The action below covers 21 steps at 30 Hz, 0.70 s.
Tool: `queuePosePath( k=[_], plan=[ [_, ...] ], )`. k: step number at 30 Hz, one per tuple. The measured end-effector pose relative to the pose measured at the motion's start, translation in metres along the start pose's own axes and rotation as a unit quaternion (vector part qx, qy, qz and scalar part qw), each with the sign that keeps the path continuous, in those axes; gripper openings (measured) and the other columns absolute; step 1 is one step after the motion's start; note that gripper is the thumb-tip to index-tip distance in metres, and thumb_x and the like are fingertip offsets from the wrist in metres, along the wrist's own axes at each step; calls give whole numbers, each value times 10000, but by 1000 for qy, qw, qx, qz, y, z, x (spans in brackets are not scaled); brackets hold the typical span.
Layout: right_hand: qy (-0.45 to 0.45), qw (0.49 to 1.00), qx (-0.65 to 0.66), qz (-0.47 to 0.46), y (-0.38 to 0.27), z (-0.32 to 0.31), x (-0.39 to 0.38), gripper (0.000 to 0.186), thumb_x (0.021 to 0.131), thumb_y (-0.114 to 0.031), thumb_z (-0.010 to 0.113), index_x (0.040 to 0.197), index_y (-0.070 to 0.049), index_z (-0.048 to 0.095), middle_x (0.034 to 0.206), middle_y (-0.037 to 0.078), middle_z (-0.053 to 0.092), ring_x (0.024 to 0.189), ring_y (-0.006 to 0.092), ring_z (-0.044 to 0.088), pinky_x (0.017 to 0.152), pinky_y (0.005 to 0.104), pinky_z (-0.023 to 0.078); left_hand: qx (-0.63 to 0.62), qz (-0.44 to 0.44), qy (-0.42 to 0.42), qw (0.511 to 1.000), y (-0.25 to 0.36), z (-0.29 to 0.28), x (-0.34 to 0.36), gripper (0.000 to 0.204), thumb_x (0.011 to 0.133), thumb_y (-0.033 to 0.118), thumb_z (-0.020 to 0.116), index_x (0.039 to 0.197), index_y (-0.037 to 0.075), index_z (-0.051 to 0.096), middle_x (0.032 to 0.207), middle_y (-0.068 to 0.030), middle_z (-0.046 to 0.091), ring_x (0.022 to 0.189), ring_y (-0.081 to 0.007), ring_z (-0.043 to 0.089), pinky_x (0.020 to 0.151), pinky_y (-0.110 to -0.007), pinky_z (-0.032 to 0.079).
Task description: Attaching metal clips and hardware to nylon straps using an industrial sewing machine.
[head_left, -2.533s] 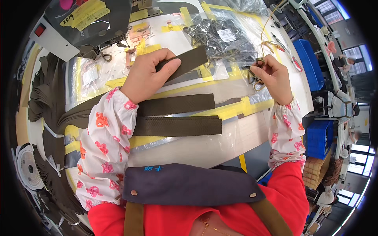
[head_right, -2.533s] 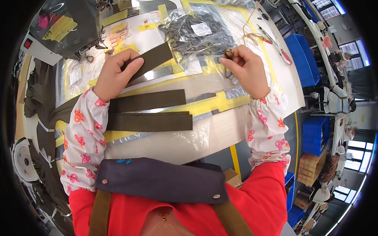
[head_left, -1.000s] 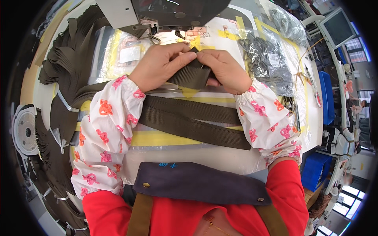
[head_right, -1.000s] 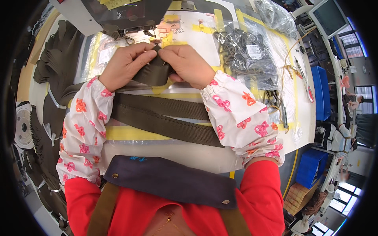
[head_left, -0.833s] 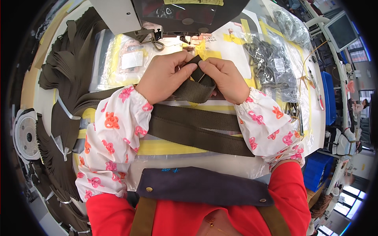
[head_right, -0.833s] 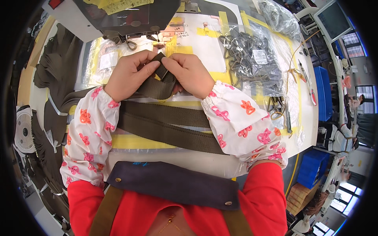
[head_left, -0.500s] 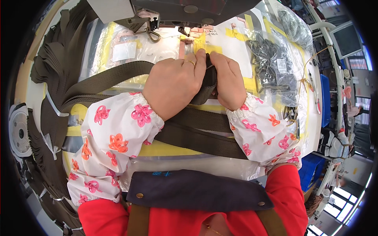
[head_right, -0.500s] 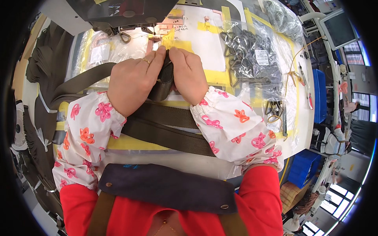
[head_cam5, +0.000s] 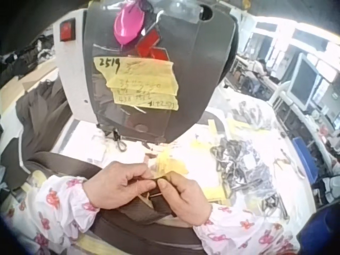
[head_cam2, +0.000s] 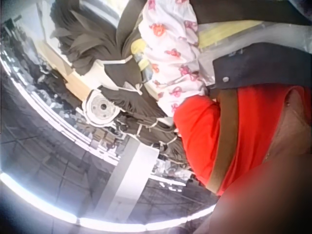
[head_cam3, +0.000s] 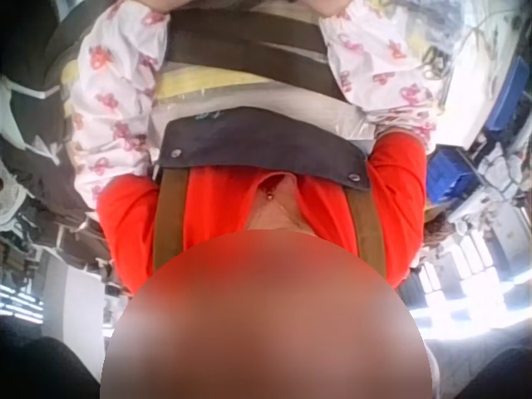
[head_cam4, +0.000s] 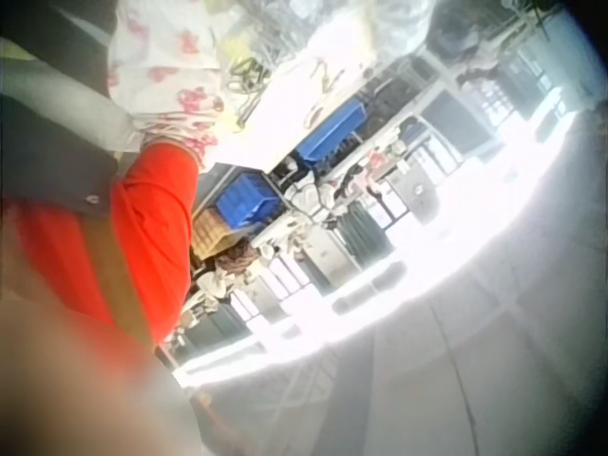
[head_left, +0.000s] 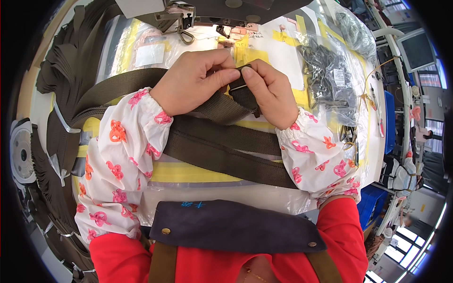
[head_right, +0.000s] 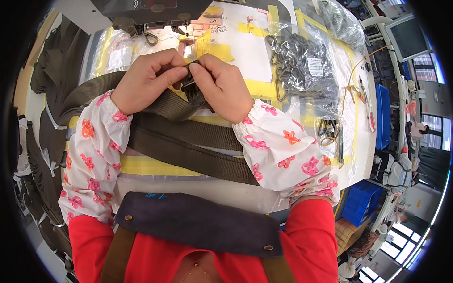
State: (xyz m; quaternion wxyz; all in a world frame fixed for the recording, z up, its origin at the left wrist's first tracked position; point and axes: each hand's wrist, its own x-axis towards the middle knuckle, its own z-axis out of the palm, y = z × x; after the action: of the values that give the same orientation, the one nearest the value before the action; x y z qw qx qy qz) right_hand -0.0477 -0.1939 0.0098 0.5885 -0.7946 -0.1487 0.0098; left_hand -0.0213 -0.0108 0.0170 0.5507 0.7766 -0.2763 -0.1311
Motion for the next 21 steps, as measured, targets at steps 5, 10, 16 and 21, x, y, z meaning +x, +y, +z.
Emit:
queuePosePath(
  k=[5, 10, 16, 21],
  plan=[
    [-13, 1000, 20, 8, 1, -1, 1, 209, 900, -185, 509, 844, 13, 544, 617, 21, 506, 573, 68, 428, 511, 236, 380, -15, 2, -19, 1000, -1, -4, -2, 152, 910, 128, 479, 814, 10, 479, 676, 15, 469, 625, -67, 399, 569, -218, 359],
    [-48, 999, -14, -9, 1, -7, 4, 215, 899, -187, 501, 870, 18, 561, 632, 27, 539, 549, 63, 443, 494, 223, 382, 66, 12, -9, 998, 1, -5, -4, 102, 890, 104, 499, 868, 5, 510, 693, -24, 523, 642, -108, 480, 611, -242, 415],
    [11, 899, 354, 258, 17, -23, 31, 260, 879, -173, 446, 893, 45, 587, 681, 141, 618, 448, 145, 542, 402, 241, 448, 241, 460, 155, 840, 29, 17, -13, 190, 780, 71, 595, 968, 43, 582, 866, -87, 625, 809, -270, 603, 719, -306, 476],
    [-93, 855, 395, 323, 4, -42, 44, 234, 865, -100, 384, 979, 31, 541, 681, 148, 610, 438, 167, 572, 410, 243, 505, 322, 207, 85, 920, 4, 22, -10, 210, 771, 92, 607, 967, 25, 575, 853, -110, 612, 782, -288, 591, 690, -339, 478]
  ],
)
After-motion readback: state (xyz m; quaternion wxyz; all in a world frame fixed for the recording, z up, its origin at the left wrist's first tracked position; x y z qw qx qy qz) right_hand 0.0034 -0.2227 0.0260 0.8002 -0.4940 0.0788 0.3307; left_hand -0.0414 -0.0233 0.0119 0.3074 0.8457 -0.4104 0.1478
